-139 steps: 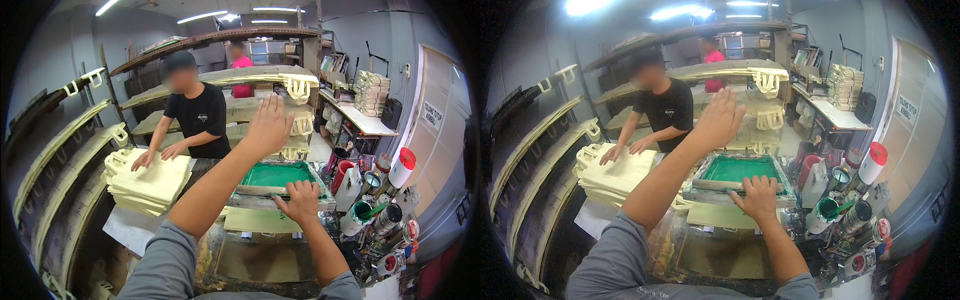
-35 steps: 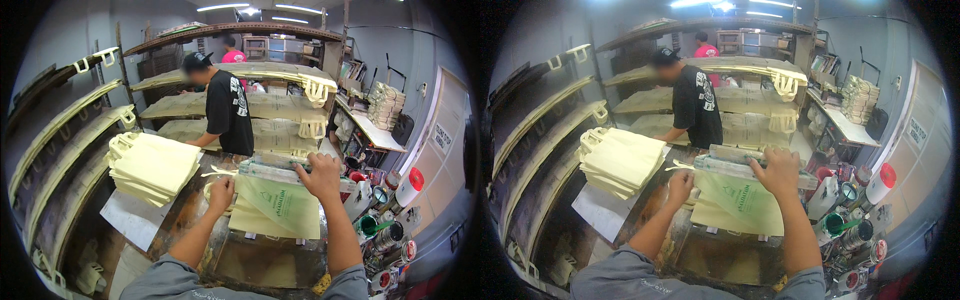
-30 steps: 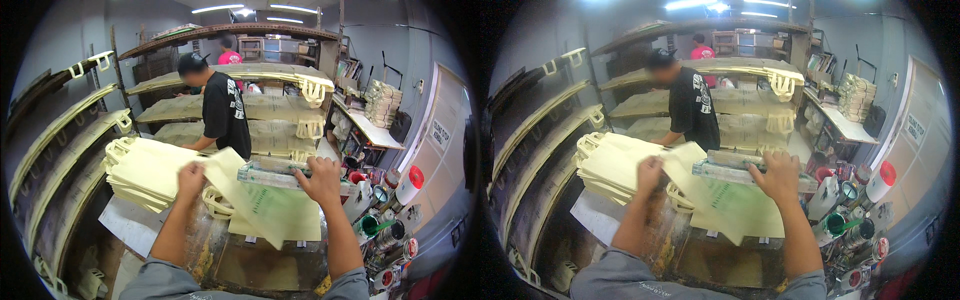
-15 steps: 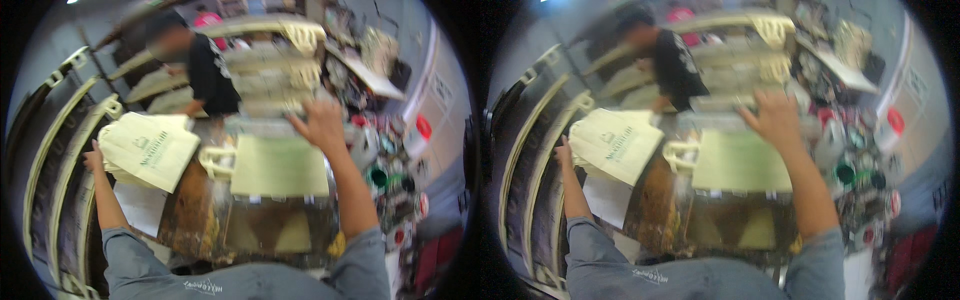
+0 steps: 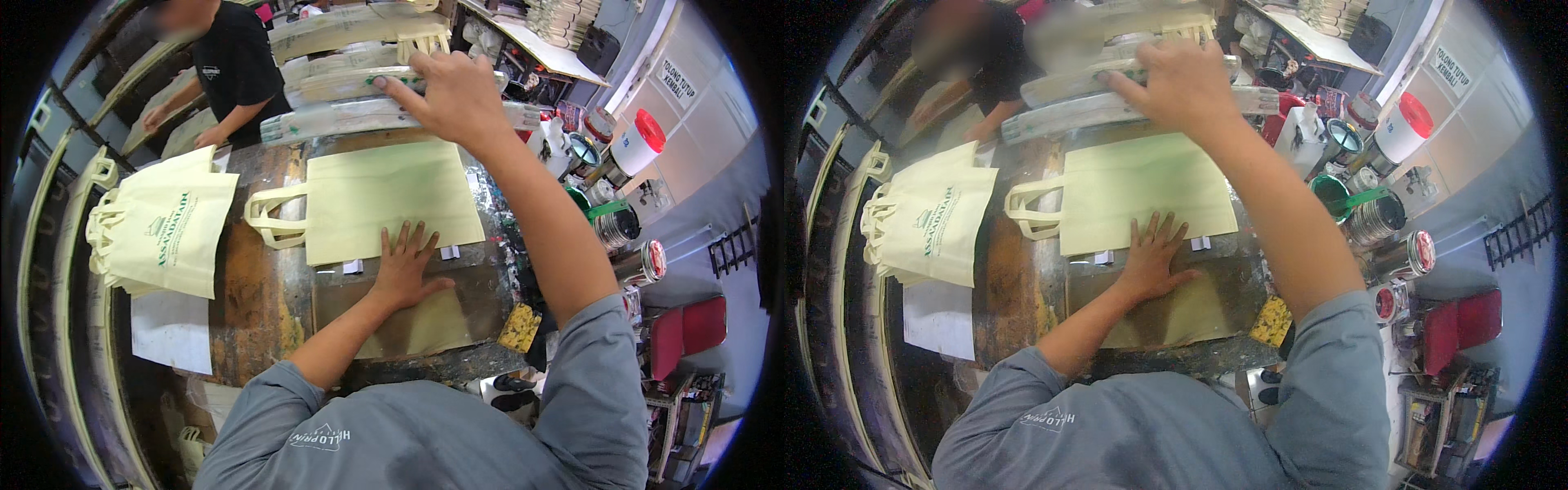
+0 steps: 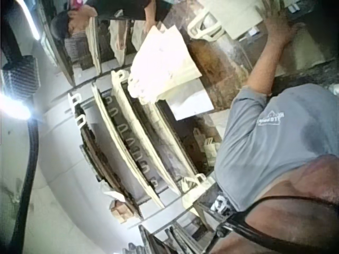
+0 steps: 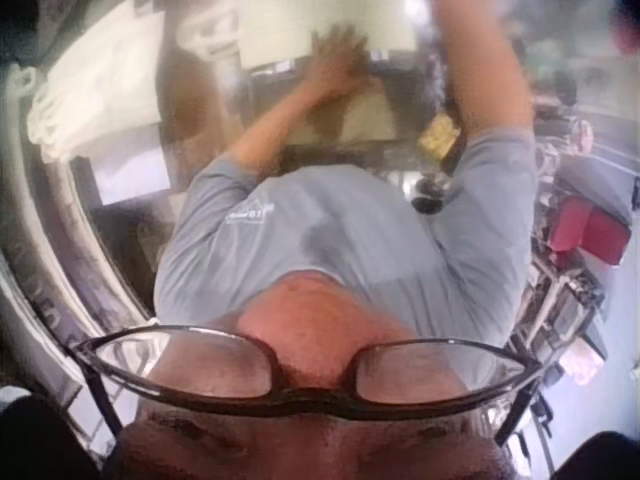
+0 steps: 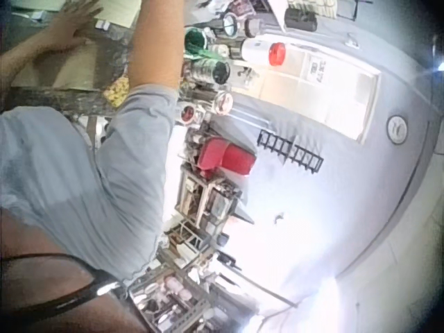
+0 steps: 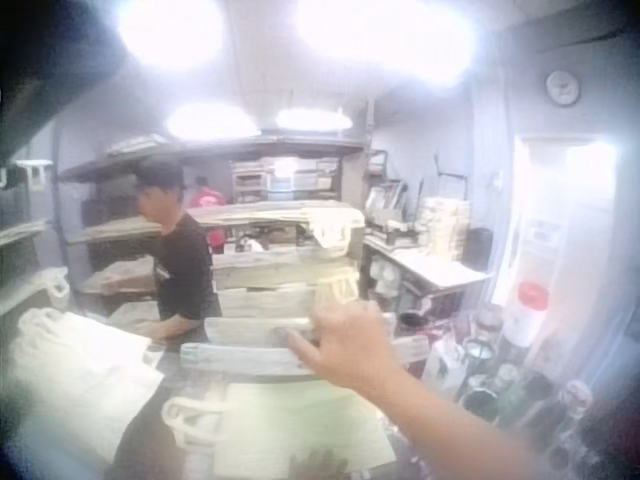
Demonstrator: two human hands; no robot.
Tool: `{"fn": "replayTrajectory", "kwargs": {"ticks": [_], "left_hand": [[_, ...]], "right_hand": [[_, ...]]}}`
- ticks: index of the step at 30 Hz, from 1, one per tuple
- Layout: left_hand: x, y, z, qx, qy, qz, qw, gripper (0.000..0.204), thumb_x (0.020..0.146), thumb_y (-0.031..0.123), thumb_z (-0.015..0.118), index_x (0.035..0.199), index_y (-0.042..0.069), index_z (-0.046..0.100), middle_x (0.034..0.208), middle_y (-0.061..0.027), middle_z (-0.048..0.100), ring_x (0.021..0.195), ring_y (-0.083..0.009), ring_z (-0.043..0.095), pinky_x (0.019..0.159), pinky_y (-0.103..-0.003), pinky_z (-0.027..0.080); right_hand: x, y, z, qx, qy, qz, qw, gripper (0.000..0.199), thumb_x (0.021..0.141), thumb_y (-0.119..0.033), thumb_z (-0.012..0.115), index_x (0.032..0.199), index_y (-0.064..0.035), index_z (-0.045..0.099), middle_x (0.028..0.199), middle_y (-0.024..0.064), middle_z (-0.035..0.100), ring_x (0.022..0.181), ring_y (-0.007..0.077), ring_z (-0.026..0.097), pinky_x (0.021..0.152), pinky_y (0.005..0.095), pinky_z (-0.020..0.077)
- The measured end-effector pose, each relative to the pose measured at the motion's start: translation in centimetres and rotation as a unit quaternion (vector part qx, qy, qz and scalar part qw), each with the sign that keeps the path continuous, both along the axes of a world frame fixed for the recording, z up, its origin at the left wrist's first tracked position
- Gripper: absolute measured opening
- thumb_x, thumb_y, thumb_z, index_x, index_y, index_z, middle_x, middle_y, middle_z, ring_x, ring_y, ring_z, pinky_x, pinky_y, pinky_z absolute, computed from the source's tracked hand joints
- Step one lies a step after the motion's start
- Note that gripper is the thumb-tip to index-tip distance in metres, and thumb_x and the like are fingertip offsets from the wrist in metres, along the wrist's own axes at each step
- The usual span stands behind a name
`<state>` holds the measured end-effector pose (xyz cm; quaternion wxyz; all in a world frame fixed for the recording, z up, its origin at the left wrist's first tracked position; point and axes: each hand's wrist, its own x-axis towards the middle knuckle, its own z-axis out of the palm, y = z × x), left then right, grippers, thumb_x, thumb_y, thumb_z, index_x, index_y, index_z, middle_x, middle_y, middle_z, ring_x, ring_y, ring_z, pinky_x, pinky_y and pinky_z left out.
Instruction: The person performs screen printing on fabric bags by placing each bag onto a printing plate, lowering the screen, and using a squeegee to spread green ink across the design.
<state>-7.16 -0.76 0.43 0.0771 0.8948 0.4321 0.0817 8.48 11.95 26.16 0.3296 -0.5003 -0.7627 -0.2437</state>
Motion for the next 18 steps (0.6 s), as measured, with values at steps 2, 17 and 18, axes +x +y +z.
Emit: {"fn": "replayTrajectory", "kwargs": {"ticks": [2, 17, 18], "left_hand": [[0.3, 0.0, -0.4, 0.007, 0.023, 0.009, 1.000, 0.112, 0.089, 0.090, 0.048, 0.170, 0.015, 0.033, 0.179, -0.0192, 0.019, 0.165, -0.0456, 0.011, 0.126, -0.075, -0.001], [-0.6, -0.1, 1.4, 0.154, -0.045, 0.035, 0.986, 0.111, 0.089, 0.087, 0.055, 0.169, 0.012, 0.036, 0.167, -0.0223, 0.042, 0.156, -0.0481, 0.033, 0.124, -0.076, 0.016], [-1.5, 0.8, 2.5, 0.080, -0.140, 0.098, 0.982, 0.109, 0.090, 0.077, 0.064, 0.169, 0.010, 0.032, 0.157, -0.0217, 0.050, 0.146, -0.0452, 0.044, 0.119, -0.070, 0.028]], "right_hand": [[-0.2, -0.2, -0.3, 0.012, 0.004, -0.001, 1.000, 0.065, 0.096, -0.071, 0.061, 0.100, -0.0078, 0.077, 0.085, 0.0142, 0.074, 0.088, 0.0343, 0.072, 0.084, 0.0518, 0.0472], [-0.6, -2.2, 0.9, -0.020, 0.030, 0.010, 0.999, 0.052, 0.094, -0.058, 0.070, 0.092, -0.0058, 0.069, 0.089, 0.0130, 0.069, 0.089, 0.0338, 0.064, 0.084, 0.0483, 0.0403], [-0.6, -2.3, 0.8, -0.012, 0.030, 0.009, 0.999, 0.051, 0.094, -0.057, 0.071, 0.092, -0.0058, 0.069, 0.089, 0.0126, 0.069, 0.090, 0.0333, 0.063, 0.084, 0.0482, 0.0403]]}}
